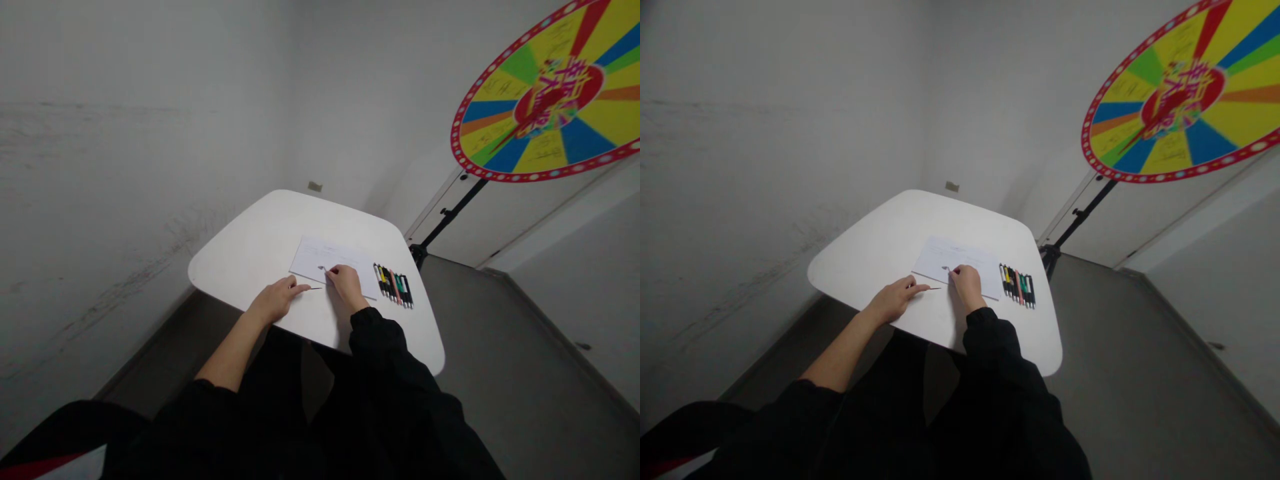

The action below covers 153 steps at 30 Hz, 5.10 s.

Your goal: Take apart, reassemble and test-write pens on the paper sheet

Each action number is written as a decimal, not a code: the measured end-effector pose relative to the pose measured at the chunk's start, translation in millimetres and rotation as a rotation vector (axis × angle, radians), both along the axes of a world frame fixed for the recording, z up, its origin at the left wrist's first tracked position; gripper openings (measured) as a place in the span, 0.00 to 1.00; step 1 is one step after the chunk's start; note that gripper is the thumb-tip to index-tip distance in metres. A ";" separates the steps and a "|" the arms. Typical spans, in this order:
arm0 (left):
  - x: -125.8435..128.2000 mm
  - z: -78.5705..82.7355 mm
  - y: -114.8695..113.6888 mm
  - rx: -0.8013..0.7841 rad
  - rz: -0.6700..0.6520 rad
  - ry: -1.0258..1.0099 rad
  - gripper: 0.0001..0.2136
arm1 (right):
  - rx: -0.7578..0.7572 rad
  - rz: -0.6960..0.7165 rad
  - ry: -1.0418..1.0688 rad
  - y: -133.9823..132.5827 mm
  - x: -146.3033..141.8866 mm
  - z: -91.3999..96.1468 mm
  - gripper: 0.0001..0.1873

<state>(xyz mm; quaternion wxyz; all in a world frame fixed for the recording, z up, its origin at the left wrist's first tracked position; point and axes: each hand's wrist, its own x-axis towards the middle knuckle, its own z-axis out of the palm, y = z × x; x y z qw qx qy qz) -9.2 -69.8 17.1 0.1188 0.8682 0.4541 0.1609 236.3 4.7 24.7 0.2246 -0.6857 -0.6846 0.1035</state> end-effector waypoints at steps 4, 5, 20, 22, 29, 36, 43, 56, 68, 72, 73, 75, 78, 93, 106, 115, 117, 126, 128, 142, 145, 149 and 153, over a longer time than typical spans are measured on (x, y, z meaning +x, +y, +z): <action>-0.2 -0.4 0.2 0.008 0.006 0.005 0.26 | -0.002 0.004 0.008 -0.2 0.0 0.5 0.11; -0.2 -0.4 0.1 0.011 0.006 0.006 0.26 | -0.001 0.004 0.010 -0.1 0.1 0.3 0.10; -0.3 -2.2 -0.3 0.039 -0.002 -0.001 0.27 | 0.195 0.092 0.233 -20.1 4.4 2.6 0.18; -0.4 -3.3 0.1 0.051 -0.006 0.004 0.27 | 0.251 0.240 0.276 -32.2 5.1 3.4 0.17; -0.8 -3.0 0.4 0.042 -0.020 0.031 0.27 | 0.387 0.584 0.006 -61.5 2.9 -6.9 0.07; -1.0 -1.4 -1.3 0.042 -0.009 0.045 0.26 | 0.456 0.535 -0.141 -67.4 6.8 -9.6 0.07; -0.6 -0.7 -1.3 0.031 -0.008 0.025 0.27 | 0.455 0.464 -0.126 -77.7 28.7 -10.5 0.07; -1.5 -6.3 1.1 0.062 0.000 -0.003 0.26 | 0.484 0.266 -0.060 -81.5 65.2 -5.9 0.11; -1.8 -11.7 3.7 0.085 -0.025 -0.069 0.26 | 0.460 -0.072 0.180 -55.3 48.4 -8.0 0.13; -1.2 -17.0 6.1 0.101 -0.001 -0.169 0.19 | 0.395 -0.143 0.227 -44.7 36.3 -7.2 0.13; -1.2 -18.0 6.6 0.098 0.000 -0.171 0.17 | 0.385 -0.155 0.221 -42.3 33.3 -7.1 0.13; -1.5 -19.2 7.2 0.097 -0.007 -0.146 0.13 | 0.372 -0.174 0.188 -38.6 27.0 -7.2 0.12; -2.1 -19.1 7.2 0.115 -0.008 -0.115 0.12 | 0.348 -0.175 0.118 -36.6 17.0 -9.3 0.11; -1.5 -13.7 4.7 0.105 -0.011 -0.097 0.12 | 0.297 -0.158 0.060 -37.3 7.6 -28.2 0.07; -0.7 -13.5 4.2 0.121 0.000 -0.092 0.12 | 0.227 -0.151 0.047 -40.1 7.1 -22.4 0.07; -1.2 -18.7 6.2 0.144 -0.012 -0.126 0.11 | 0.325 -0.098 0.198 -43.6 3.9 -17.7 0.18; -1.2 -21.2 7.1 0.155 -0.020 -0.161 0.10 | 0.337 0.007 0.274 -45.4 -0.2 -19.6 0.17; -2.0 -24.7 9.2 0.182 -0.048 -0.238 0.10 | 0.258 0.565 0.290 -64.5 -17.6 -26.9 0.10; -2.2 -25.5 9.6 0.182 -0.061 -0.255 0.10 | 0.300 0.572 0.226 -64.0 -16.8 -28.6 0.08; -6.6 -21.4 10.9 0.130 -0.100 -0.392 0.11 | 0.405 0.497 0.093 -62.7 -5.2 -38.0 0.07; -5.7 -18.6 9.2 0.113 -0.081 -0.387 0.10 | 0.425 0.528 0.068 -62.6 -7.4 -38.8 0.07; -5.4 -15.6 8.9 0.071 -0.066 -0.365 0.07 | 0.443 0.572 0.047 -63.3 -11.7 -40.5 0.07; -6.4 -14.1 10.1 0.077 -0.100 -0.354 0.05 | 0.446 0.574 0.046 -63.6 -14.6 -42.6 0.07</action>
